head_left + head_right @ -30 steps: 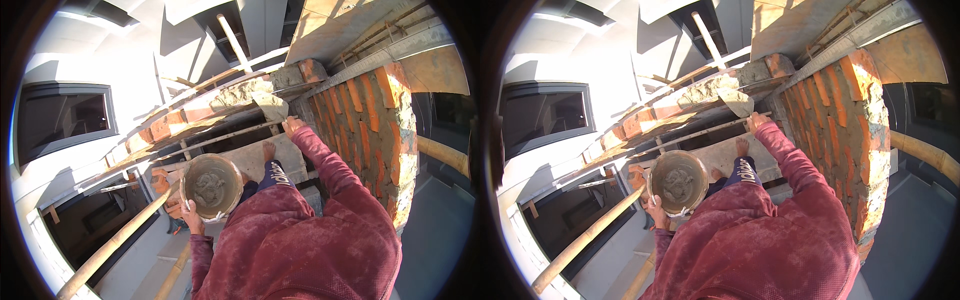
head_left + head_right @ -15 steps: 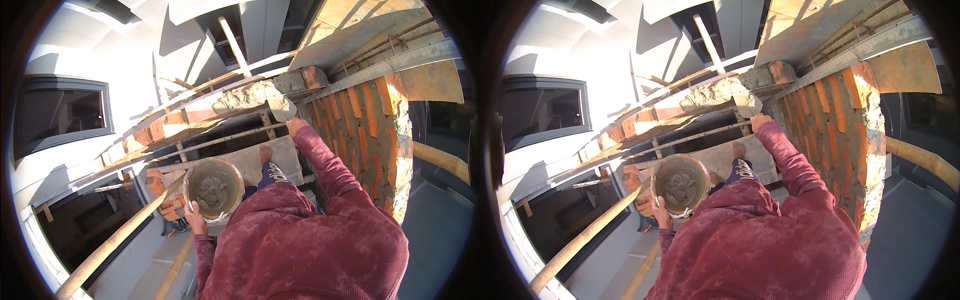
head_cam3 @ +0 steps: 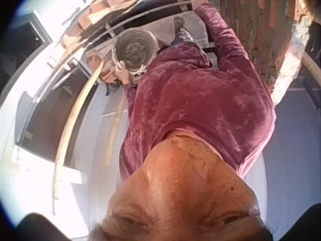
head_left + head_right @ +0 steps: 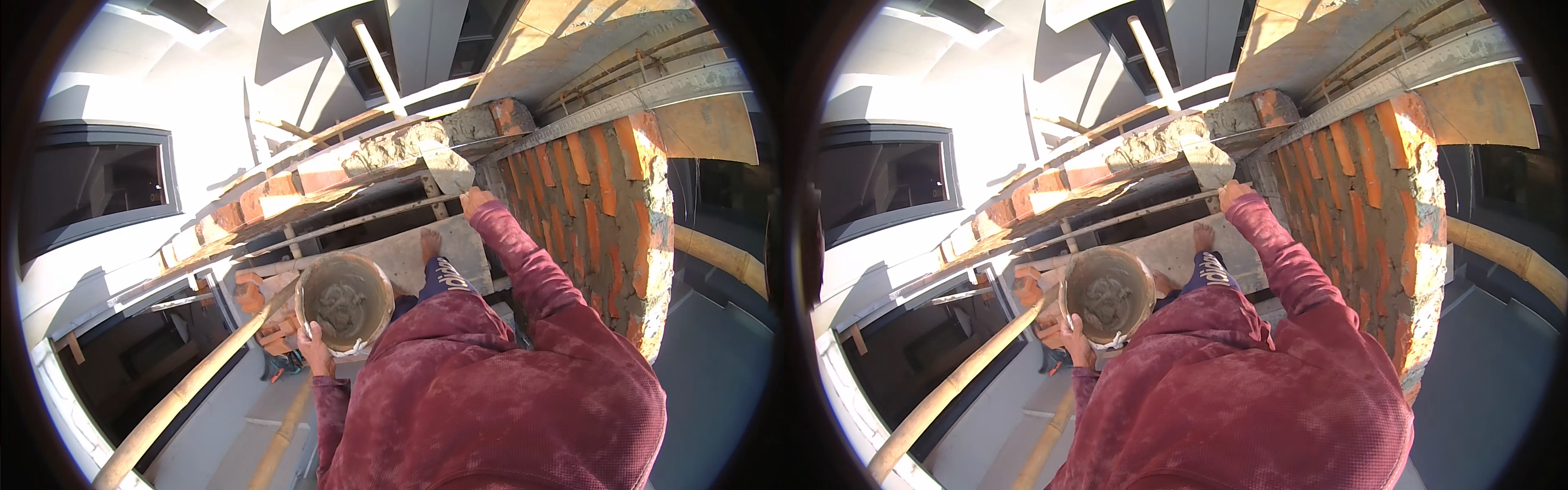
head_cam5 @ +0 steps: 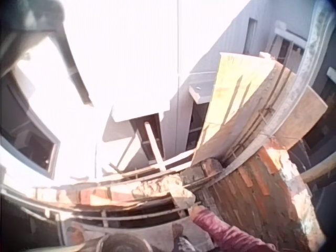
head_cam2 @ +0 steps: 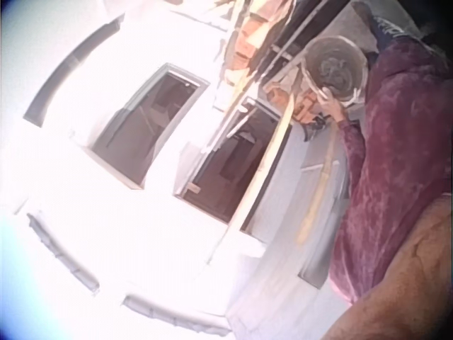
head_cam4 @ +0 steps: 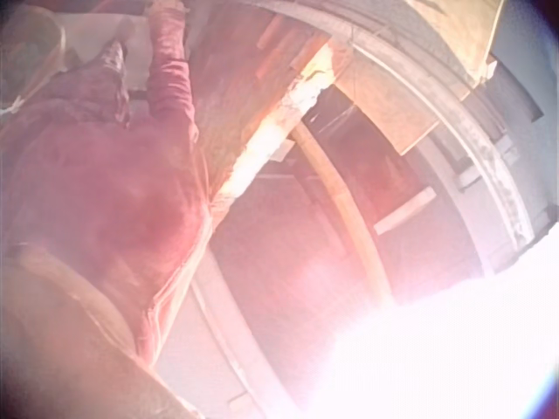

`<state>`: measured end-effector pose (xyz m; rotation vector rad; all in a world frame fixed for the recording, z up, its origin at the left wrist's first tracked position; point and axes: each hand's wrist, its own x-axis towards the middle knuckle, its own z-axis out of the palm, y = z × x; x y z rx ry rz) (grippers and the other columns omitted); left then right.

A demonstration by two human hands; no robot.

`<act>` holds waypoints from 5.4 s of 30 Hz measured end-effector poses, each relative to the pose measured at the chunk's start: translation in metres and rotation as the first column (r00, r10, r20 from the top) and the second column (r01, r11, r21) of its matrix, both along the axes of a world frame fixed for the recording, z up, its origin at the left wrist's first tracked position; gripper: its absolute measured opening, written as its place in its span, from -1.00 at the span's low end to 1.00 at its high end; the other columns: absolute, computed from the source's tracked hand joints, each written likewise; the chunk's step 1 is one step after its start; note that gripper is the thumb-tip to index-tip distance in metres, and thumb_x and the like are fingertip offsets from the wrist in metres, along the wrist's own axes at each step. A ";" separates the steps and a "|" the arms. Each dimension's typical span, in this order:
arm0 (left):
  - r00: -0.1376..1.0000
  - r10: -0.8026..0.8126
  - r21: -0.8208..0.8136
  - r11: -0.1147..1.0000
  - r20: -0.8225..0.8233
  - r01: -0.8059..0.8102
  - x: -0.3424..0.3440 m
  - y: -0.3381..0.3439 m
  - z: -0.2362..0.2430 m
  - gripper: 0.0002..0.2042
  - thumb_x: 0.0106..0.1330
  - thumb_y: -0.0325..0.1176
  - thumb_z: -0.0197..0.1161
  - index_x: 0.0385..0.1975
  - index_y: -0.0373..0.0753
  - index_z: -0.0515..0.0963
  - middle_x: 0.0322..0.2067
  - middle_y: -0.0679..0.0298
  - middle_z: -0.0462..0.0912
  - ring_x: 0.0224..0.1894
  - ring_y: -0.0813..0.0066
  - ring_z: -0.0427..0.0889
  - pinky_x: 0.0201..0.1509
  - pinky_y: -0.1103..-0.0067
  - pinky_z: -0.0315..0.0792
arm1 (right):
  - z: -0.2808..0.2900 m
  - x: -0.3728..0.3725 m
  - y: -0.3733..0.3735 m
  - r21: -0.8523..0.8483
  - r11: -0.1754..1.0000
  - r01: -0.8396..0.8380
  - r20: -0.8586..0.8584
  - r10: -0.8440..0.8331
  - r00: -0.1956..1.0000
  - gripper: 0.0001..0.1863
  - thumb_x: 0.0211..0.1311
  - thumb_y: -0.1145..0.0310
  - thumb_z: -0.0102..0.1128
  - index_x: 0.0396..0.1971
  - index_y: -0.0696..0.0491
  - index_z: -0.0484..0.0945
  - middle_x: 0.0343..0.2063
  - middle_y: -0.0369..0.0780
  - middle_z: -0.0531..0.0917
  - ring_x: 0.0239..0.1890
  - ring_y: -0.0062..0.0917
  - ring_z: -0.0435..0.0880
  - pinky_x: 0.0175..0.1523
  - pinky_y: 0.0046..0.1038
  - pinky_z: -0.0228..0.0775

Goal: The person scoops mortar from a bucket using a trowel and applies it to the top of a brick wall. They then pick up a brick, place it onto the mortar, and tap it into position. The person repeats this process, adding mortar and bricks to extend the wall.

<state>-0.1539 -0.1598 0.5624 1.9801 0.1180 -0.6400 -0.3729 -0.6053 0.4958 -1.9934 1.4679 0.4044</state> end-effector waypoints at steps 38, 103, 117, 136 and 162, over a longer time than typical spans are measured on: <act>0.984 0.160 -0.240 0.955 -0.081 -0.175 -0.030 0.017 -0.047 -0.81 0.36 -0.27 0.26 -0.24 -0.24 0.49 -0.36 0.44 0.49 -0.33 0.67 0.39 -0.23 0.65 0.34 | 0.084 0.007 -0.035 -0.177 0.868 -0.464 -0.224 0.423 0.878 -0.71 0.22 0.21 0.13 -0.18 0.08 0.49 -0.23 -0.04 0.65 -0.13 -0.12 0.65 -0.02 -0.17 0.50; 0.578 -0.617 -0.093 0.637 0.534 0.765 0.189 -0.004 0.180 -0.80 0.21 -0.34 0.22 -0.34 -0.37 0.50 -0.43 0.24 0.57 -0.37 0.49 0.53 -0.23 0.52 0.43 | 0.183 0.169 0.252 -0.539 0.092 -0.837 -0.249 0.932 0.262 -0.40 0.11 0.32 0.08 0.20 0.17 0.32 -0.18 -0.20 0.53 -0.13 -0.38 0.58 -0.26 -0.32 0.57; 0.752 -0.546 -0.320 0.685 0.370 0.655 0.182 -0.023 0.171 -0.67 0.22 -0.26 0.30 -0.14 -0.38 0.55 -0.28 0.15 0.65 -0.22 0.42 0.62 -0.11 0.49 0.49 | 0.193 0.209 0.246 -0.650 0.201 -0.733 -0.256 0.850 0.460 -0.52 0.07 0.32 0.18 0.01 0.23 0.52 -0.25 -0.02 0.67 -0.28 -0.33 0.71 -0.32 -0.28 0.57; 0.367 -0.550 0.023 0.577 0.750 0.817 0.097 -0.090 0.178 -0.79 0.12 -0.35 0.32 -0.52 -0.32 0.43 -0.54 0.24 0.39 -0.43 0.31 0.36 -0.27 0.44 0.32 | 0.159 0.139 0.190 0.316 0.518 -0.795 0.491 0.627 0.605 -0.68 0.01 0.27 0.28 -0.26 0.16 0.59 -0.39 -0.04 0.64 -0.25 -0.21 0.64 -0.16 -0.24 0.39; 0.934 0.317 -0.366 0.899 0.166 -0.240 -0.003 -0.026 0.017 -0.72 0.43 -0.17 0.15 -0.44 -0.19 0.36 -0.49 0.51 0.33 -0.42 0.76 0.22 -0.34 0.71 0.18 | 0.146 0.065 -0.027 0.517 0.518 -0.682 0.578 0.377 0.724 -0.87 0.07 0.45 0.21 -0.56 0.10 0.44 -0.75 -0.43 0.35 -0.69 -0.74 0.35 -0.56 -0.55 0.17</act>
